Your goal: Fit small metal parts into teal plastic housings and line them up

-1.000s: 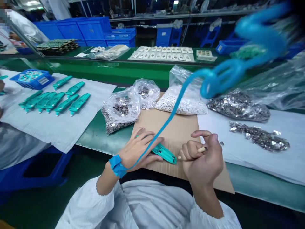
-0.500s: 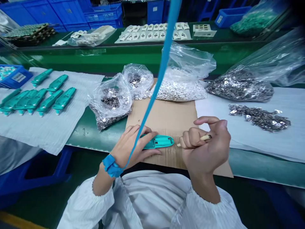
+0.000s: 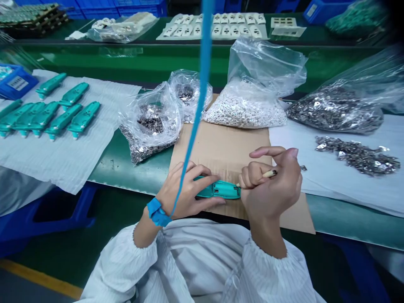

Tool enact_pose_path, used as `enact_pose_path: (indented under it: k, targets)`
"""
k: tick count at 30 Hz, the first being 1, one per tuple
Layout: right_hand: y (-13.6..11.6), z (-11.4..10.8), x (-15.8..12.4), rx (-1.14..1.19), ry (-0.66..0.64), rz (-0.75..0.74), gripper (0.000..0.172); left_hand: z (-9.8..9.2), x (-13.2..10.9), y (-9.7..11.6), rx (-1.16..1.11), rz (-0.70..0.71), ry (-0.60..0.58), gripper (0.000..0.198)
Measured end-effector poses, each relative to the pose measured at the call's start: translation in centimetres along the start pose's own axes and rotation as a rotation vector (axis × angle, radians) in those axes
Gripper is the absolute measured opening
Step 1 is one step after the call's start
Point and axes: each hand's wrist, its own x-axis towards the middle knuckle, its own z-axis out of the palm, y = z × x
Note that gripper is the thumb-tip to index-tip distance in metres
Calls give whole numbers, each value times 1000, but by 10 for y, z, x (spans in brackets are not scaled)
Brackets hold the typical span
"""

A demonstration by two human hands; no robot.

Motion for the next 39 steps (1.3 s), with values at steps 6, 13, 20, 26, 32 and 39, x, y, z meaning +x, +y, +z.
enact_pose_path:
  k: [6, 13, 20, 26, 32, 39]
  targets:
    - [-1, -3, -2, 12, -16, -12, 47, 2, -1, 3, 66, 23, 13, 45]
    - [0, -8, -2, 5, -27, -42, 47, 3, 0, 1, 92, 41, 20, 46]
    - [1, -7, -4, -20, -36, -56, 46, 5, 0, -1, 99, 30, 19, 48]
    - [1, -10, -3, -7, -23, -95, 48, 6, -1, -2, 92, 39, -10, 49]
    - [2, -9, -3, 1, -55, -70, 46, 6, -1, -1, 106, 51, 13, 50]
    - [4, -6, -6, -37, -48, -90, 47, 5, 0, -1, 123, 53, -3, 50]
